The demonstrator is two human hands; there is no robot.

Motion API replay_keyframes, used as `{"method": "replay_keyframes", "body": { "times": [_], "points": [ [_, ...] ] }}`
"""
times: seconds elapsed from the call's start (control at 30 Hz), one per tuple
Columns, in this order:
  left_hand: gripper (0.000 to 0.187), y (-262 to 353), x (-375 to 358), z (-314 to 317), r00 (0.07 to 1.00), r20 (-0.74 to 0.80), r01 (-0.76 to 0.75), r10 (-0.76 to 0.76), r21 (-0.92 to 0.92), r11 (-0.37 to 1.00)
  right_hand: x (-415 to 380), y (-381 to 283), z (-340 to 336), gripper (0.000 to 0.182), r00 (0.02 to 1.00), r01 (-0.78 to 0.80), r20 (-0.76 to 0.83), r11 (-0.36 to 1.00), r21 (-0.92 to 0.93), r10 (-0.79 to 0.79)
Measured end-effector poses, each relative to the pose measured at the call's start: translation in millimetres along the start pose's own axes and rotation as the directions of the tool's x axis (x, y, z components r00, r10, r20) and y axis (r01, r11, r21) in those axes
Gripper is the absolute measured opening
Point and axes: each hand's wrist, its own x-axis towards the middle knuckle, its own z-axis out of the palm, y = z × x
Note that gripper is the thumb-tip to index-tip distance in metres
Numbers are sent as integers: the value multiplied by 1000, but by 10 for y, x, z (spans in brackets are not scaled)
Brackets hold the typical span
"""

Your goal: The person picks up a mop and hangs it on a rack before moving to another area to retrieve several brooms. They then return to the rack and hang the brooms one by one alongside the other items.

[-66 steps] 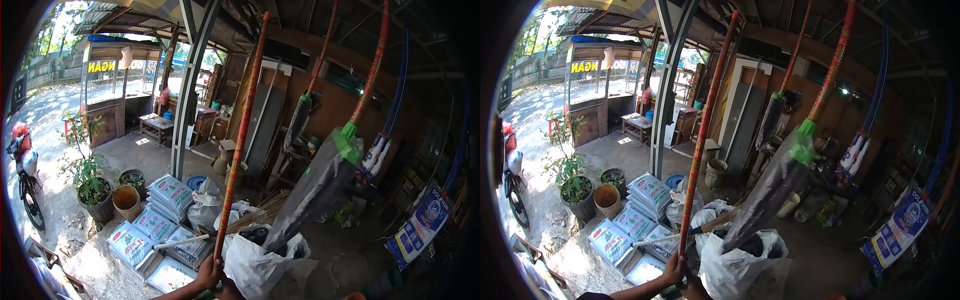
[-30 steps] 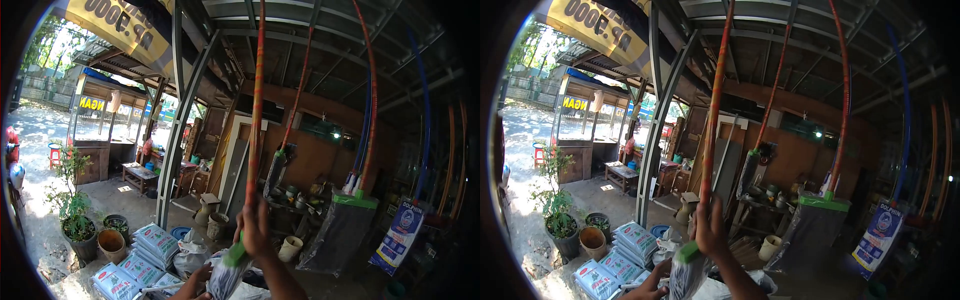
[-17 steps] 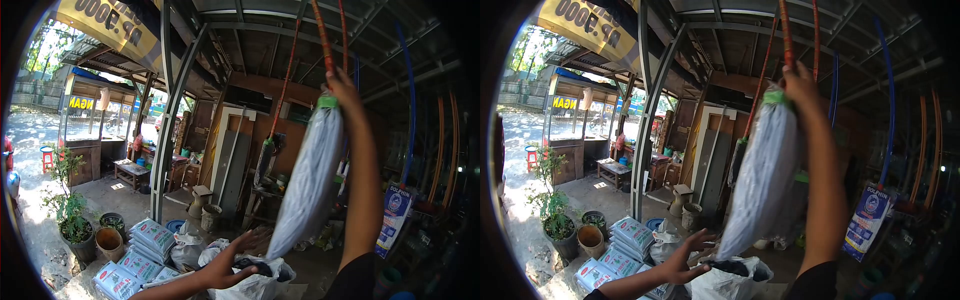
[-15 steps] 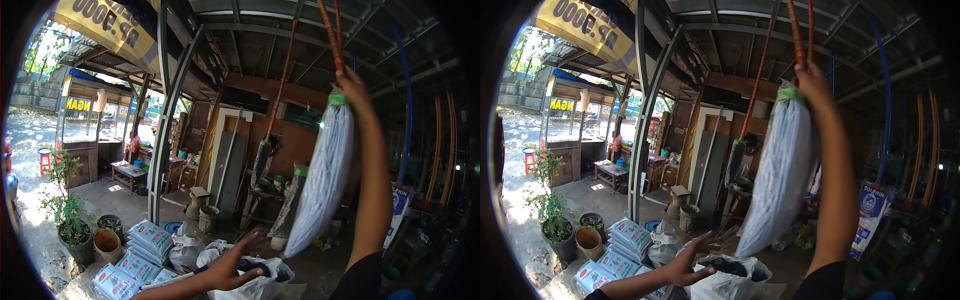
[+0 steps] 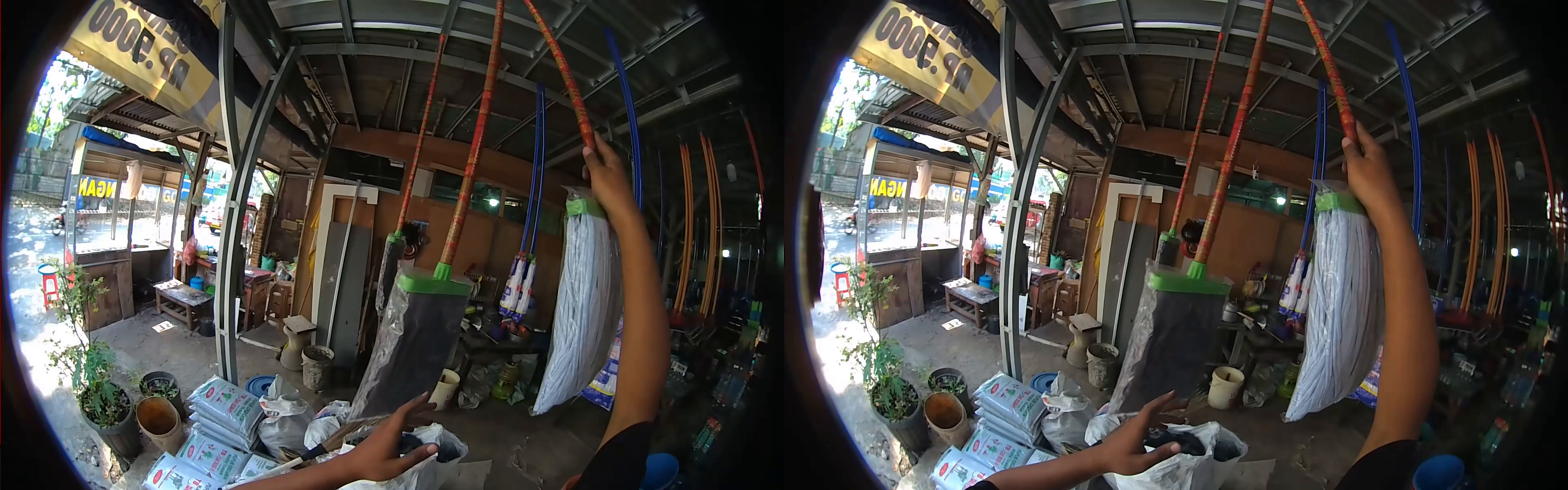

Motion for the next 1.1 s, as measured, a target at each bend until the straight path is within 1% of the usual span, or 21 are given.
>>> {"method": "replay_keyframes", "body": {
  "times": [0.1,0.17,0.3,0.37,0.4,0.47,0.57,0.7,0.77,0.8,0.87,0.9,0.97,1.1],
  "points": [
    [81,-134,22,4,999,-16,30,-30,-38,999,2,41,-38,47,1000,8,-1,1000,-7,-8],
    [82,-217,16,-4,997,-42,66,-65,10,998,29,73,-54,48,1000,24,5,1000,3,-24],
    [82,-306,-39,18,997,-50,51,-51,5,999,49,108,-97,49,1000,-10,-26,1000,-10,9],
    [79,-279,-38,-8,997,-42,62,-60,50,997,59,121,-96,49,999,-32,-23,999,-23,31],
    [79,-282,-32,-7,997,-41,62,-60,49,997,74,149,-103,49,999,-25,-25,1000,-14,25],
    [79,-286,-10,-9,998,-62,18,-15,58,998,95,187,-111,49,999,-17,-28,1000,-5,17],
    [80,-305,-3,-22,996,-91,30,-23,75,997,80,222,-127,49,999,-15,-29,999,51,16],
    [81,-293,-13,-38,994,-92,69,-66,38,997,11,177,-171,49,998,-64,-16,998,-21,63],
    [81,-343,-26,-32,993,-80,89,-92,-39,995,-12,163,-176,48,996,-83,-15,995,-52,83],
    [81,-365,-28,-28,993,-79,89,-92,-40,995,-12,181,-177,48,997,-77,-25,995,-59,76],
    [80,-408,-29,-24,993,-110,29,-31,-18,999,-5,219,-172,48,997,-70,-36,995,-67,68],
    [80,-441,-35,-26,994,-109,26,-28,-19,999,-4,249,-171,48,998,-58,-44,995,-78,55],
    [81,-494,-48,-40,995,-90,57,-51,57,997,-3,274,-183,48,998,-49,-55,995,-91,45],
    [80,-559,-66,-52,994,-91,57,-52,45,997,-25,332,-202,47,998,-37,-60,993,-112,31]
  ]
}}
